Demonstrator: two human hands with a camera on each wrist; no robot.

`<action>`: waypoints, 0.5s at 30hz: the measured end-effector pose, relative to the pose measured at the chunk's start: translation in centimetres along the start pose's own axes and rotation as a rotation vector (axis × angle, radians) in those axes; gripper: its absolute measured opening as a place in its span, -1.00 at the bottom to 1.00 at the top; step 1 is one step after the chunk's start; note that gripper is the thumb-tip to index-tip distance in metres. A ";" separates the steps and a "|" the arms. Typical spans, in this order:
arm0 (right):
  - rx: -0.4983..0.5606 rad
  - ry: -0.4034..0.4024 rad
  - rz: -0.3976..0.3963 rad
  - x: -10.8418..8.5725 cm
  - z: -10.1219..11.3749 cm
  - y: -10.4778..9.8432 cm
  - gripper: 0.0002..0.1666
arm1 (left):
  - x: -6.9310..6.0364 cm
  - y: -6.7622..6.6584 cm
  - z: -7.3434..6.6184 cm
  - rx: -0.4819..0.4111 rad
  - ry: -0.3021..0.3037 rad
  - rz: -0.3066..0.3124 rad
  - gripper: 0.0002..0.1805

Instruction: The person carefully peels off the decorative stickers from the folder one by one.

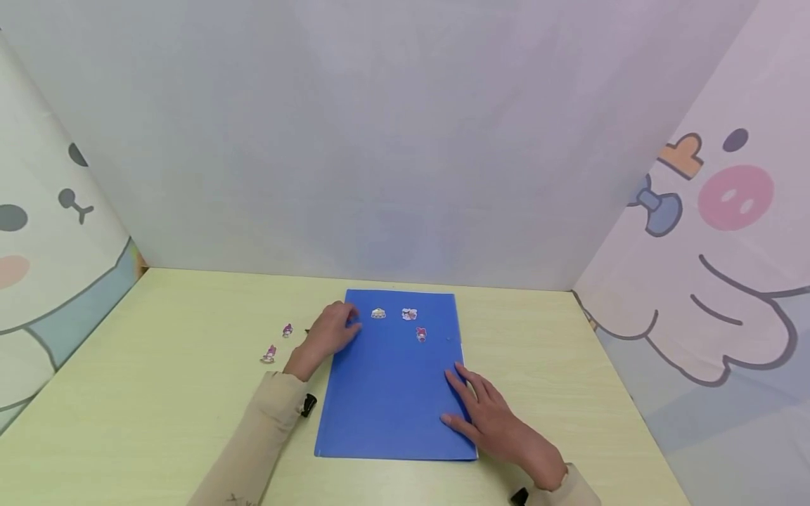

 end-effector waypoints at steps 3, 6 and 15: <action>0.016 -0.009 -0.009 0.0 0.0 0.1 -0.18 | 0.4 0.2 -0.2 0.007 -0.005 0.029 -0.80; 0.008 -0.031 -0.031 0.0 0.1 0.1 -0.18 | 0.8 0.4 -0.5 0.013 -0.001 0.044 -0.80; -0.002 -0.046 -0.058 0.0 -0.2 0.3 -0.19 | 2.0 1.2 -1.0 0.031 0.019 0.057 -0.80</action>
Point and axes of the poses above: each hand's wrist, its own x-axis towards the middle knuckle, its own y-axis out of the palm, z = x × y, the point moved 3 cm from there along x, towards the middle knuckle, and after that the axes turned 9 degrees about y, right-handed, at the moved point
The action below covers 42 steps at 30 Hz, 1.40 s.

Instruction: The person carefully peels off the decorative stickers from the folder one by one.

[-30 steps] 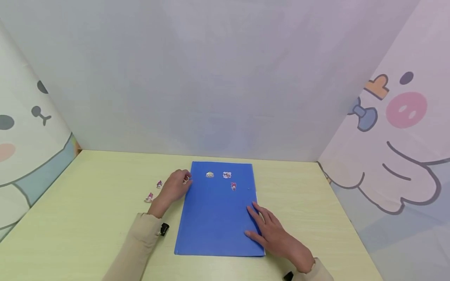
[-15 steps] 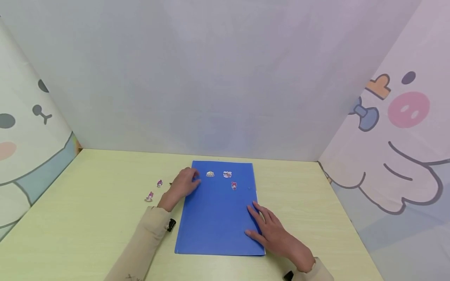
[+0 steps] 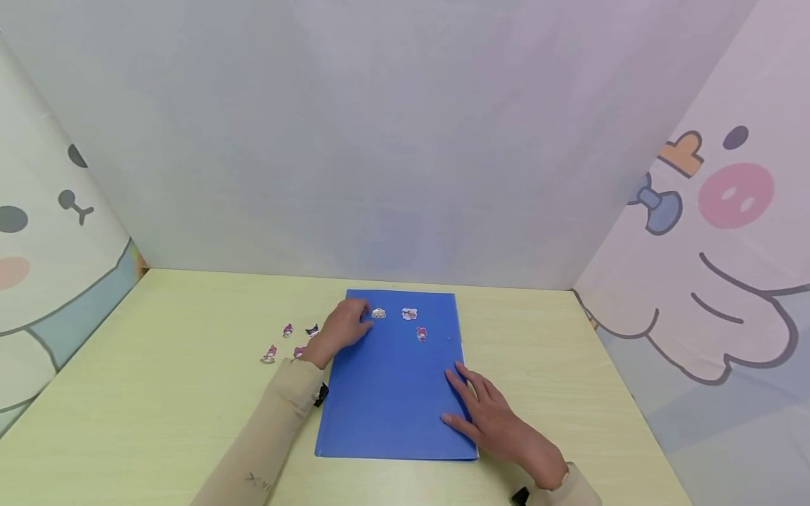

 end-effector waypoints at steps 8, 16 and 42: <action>-0.035 -0.027 -0.034 0.0 -0.6 0.5 -0.17 | 0.9 0.4 -0.2 -0.011 -0.056 0.019 -0.80; -0.045 -0.042 -0.054 0.0 -0.6 0.4 -0.17 | 1.6 1.1 0.0 -0.015 -0.078 0.015 -0.84; -0.001 0.032 0.041 0.1 0.1 -0.2 -0.19 | 1.4 0.9 -0.5 -0.145 -0.091 -0.083 -0.92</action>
Point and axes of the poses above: each hand's wrist, its own x-axis towards the middle knuckle, its own y-axis out of the palm, z = x × y, the point moved 3 cm from there along x, towards the middle knuckle, and after that the axes turned 9 degrees about y, right-handed, at the moved point
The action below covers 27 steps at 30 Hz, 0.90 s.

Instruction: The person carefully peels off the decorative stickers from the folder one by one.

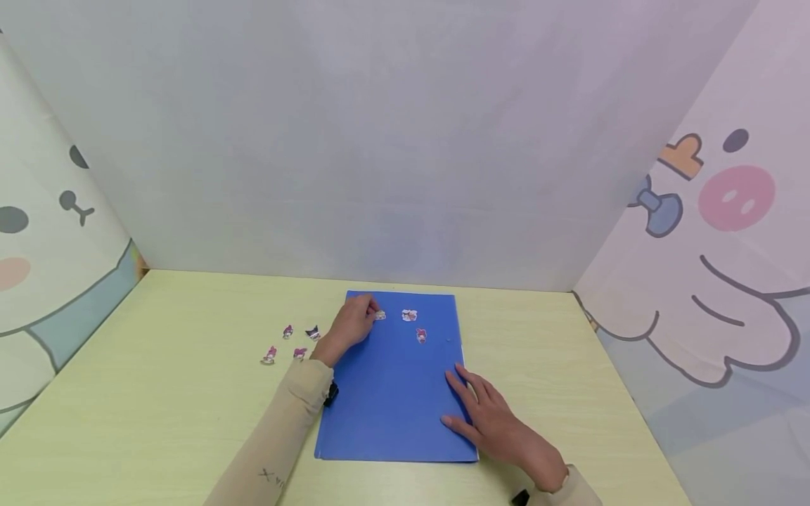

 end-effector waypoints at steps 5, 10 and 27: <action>-0.012 0.003 -0.006 0.0 -0.1 0.1 -0.18 | -0.1 -0.1 -0.3 -0.021 0.009 0.003 -0.90; 0.008 0.021 0.015 0.0 0.1 0.0 -0.18 | -0.4 -0.3 -0.5 -0.026 0.026 0.001 -0.90; -0.013 0.010 0.012 -0.2 0.0 0.0 -0.19 | -2.5 -0.8 -0.8 -0.040 0.029 -0.032 -0.94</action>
Point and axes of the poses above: each hand's wrist, its own x-axis towards the middle knuckle, its own y-axis out of the palm, z = x × y, the point moved 3 cm from there along x, towards the middle knuckle, and after that the axes turned 9 degrees about y, right-handed, at the moved point
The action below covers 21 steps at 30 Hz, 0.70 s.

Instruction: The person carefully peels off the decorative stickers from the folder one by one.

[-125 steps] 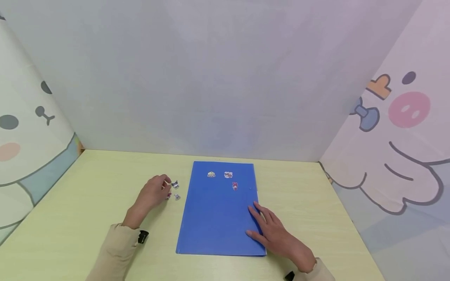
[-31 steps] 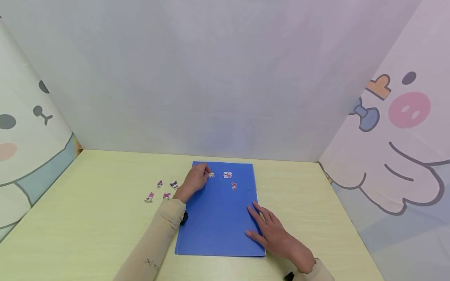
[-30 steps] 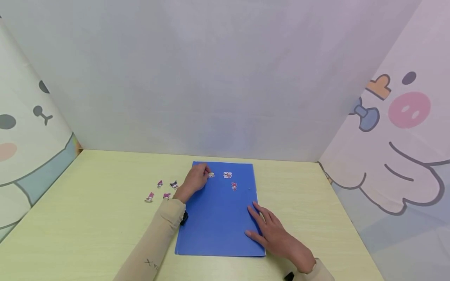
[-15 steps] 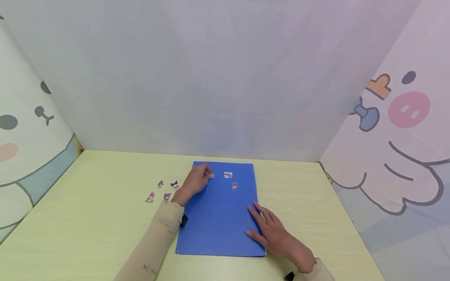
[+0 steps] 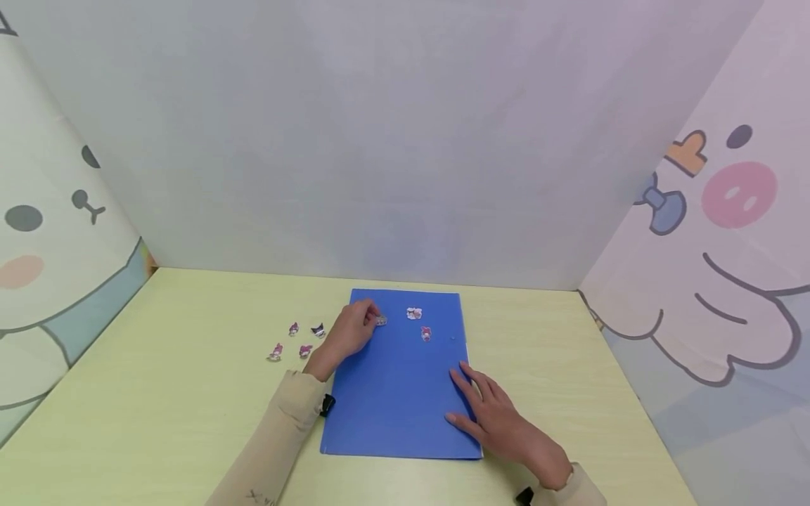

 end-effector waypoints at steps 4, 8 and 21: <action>0.001 0.003 0.001 -0.1 0.0 -0.1 -0.19 | -0.4 0.0 0.0 -0.003 0.007 -0.008 -0.96; -0.005 -0.002 -0.005 -0.1 0.1 -0.1 -0.18 | -0.9 -0.1 0.1 -0.002 0.010 -0.014 -0.97; -0.006 -0.007 -0.015 -0.1 0.1 -0.1 -0.18 | -2.8 -1.0 0.5 0.003 -0.025 -0.027 -0.93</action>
Point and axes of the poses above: each hand's wrist, its own x-axis towards the middle knuckle, its own y-axis out of the palm, z = x × y, the point moved 3 cm from there along x, towards the middle knuckle, and after that the axes turned 9 degrees about y, right-handed, at the moved point
